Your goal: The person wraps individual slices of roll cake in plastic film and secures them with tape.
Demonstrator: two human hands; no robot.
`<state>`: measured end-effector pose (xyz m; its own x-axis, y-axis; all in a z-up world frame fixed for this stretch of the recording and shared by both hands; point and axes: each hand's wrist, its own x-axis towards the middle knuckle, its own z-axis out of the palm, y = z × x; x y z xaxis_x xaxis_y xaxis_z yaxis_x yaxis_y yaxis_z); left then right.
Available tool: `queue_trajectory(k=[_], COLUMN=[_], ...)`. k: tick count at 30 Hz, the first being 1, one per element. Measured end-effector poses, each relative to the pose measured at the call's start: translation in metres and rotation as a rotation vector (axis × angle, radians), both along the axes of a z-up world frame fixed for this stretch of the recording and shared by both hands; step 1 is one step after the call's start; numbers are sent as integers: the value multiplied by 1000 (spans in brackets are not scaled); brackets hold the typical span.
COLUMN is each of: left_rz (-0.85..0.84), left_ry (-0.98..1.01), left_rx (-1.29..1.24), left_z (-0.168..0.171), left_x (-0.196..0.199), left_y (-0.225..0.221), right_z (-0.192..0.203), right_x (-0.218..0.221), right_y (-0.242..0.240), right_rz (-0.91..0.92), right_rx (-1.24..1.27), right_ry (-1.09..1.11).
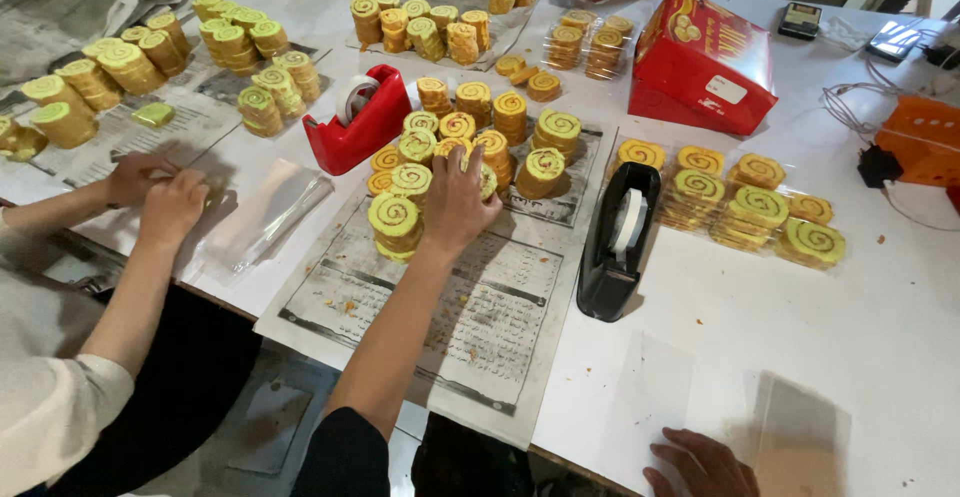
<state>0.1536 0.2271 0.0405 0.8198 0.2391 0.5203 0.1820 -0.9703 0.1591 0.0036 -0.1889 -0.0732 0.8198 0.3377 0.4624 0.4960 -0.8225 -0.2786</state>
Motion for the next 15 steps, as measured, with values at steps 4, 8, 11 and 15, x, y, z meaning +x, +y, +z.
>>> queue_trajectory(k=[4, 8, 11, 15], left_rz=[-38, -53, -85, -127], left_ry=[-38, -85, -128, -156], left_rx=[-22, 13, 18, -69], left_z=[-1, 4, 6, 15], left_x=[-4, -15, -23, -43], left_y=[3, 1, -2, -16], right_z=[5, 9, 28, 23], right_x=[1, -2, -9, -5], right_y=[-1, 1, 8, 4], right_rz=[-11, -3, 80, 61], right_rx=[-96, -61, 36, 13], right_ry=[120, 62, -14, 12])
